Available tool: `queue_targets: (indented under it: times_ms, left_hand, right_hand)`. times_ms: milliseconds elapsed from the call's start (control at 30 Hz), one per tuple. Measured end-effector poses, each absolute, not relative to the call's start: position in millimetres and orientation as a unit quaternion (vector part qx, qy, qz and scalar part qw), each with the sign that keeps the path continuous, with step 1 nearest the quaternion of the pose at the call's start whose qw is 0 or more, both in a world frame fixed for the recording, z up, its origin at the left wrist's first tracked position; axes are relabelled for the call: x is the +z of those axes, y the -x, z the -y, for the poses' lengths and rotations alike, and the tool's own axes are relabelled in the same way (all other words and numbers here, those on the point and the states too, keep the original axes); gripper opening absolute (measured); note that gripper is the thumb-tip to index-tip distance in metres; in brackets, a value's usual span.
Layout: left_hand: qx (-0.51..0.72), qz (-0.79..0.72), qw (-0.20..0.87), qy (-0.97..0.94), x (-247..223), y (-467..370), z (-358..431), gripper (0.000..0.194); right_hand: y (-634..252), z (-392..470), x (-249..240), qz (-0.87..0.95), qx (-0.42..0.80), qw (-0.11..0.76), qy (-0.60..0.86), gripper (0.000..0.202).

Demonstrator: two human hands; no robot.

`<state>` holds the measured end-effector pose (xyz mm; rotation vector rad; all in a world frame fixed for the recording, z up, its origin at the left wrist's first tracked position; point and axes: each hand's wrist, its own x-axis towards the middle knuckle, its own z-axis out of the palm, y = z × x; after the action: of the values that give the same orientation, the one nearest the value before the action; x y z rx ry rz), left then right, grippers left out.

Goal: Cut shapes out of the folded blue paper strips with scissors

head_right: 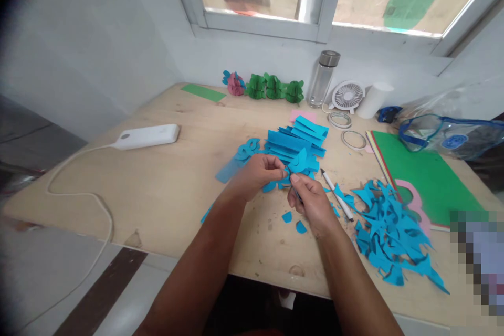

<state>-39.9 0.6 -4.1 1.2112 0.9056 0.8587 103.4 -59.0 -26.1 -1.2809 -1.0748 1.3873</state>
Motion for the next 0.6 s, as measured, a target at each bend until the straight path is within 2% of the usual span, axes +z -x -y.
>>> queue_targets:
  times_ms: [600]
  left_hand:
    - [0.376, -0.382, 0.653, -0.535, -2.9, 41.7, -1.3, 0.011]
  right_hand:
    - [-103.0, 59.2, -25.0, 0.43, 0.571, 0.465, 0.522, 0.046]
